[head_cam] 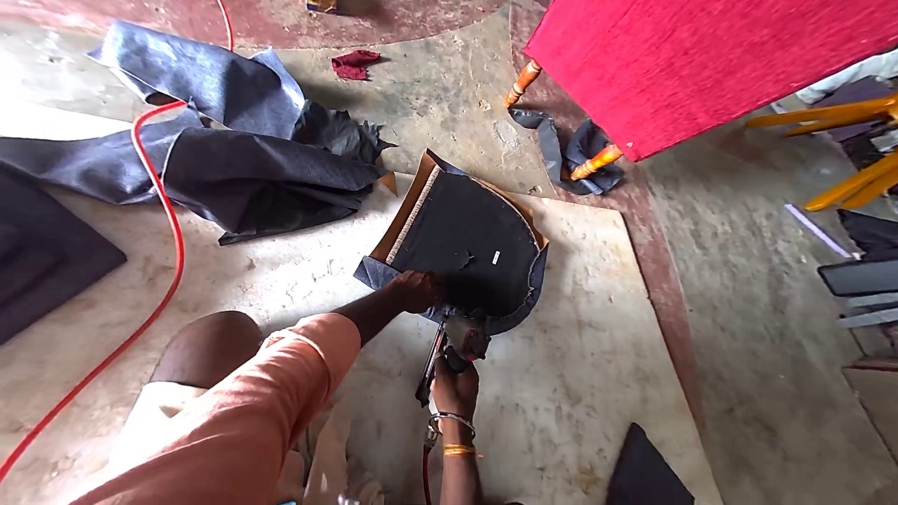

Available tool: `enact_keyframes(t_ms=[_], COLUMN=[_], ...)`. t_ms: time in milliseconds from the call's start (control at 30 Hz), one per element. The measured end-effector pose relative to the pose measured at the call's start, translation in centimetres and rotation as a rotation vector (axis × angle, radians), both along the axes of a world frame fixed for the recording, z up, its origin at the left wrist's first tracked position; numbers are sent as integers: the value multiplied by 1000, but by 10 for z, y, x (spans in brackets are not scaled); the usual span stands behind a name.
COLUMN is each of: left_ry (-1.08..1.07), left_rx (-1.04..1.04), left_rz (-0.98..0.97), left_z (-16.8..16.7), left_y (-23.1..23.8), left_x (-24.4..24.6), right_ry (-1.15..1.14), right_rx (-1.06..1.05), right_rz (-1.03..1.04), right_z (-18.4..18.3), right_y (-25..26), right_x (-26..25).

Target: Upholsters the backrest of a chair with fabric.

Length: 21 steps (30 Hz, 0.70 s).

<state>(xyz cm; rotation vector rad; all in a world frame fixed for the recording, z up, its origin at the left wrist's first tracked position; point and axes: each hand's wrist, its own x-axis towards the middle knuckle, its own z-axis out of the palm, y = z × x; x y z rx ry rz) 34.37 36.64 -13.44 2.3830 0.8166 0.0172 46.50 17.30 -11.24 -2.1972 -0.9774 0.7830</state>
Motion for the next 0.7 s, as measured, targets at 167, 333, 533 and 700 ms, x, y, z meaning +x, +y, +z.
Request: enact_keyframes(t_ms=[167,333,533,700], left_ry=[48,56,103,38], left_rx=[2,-36,-85,-115], left_rz=[47,130,103,170], left_z=[9,7,6,12], left_y=[2,6,21,7], left_x=[12,9,10,4], right_ry=[-46,-144,-32,156], right_rx=[-69,-119,-106,-122], right_rz=[76,122,133,106], right_z=[-4,5,-9,37], right_y=[27,30,39,39], right_x=[-8,-13,-20,11])
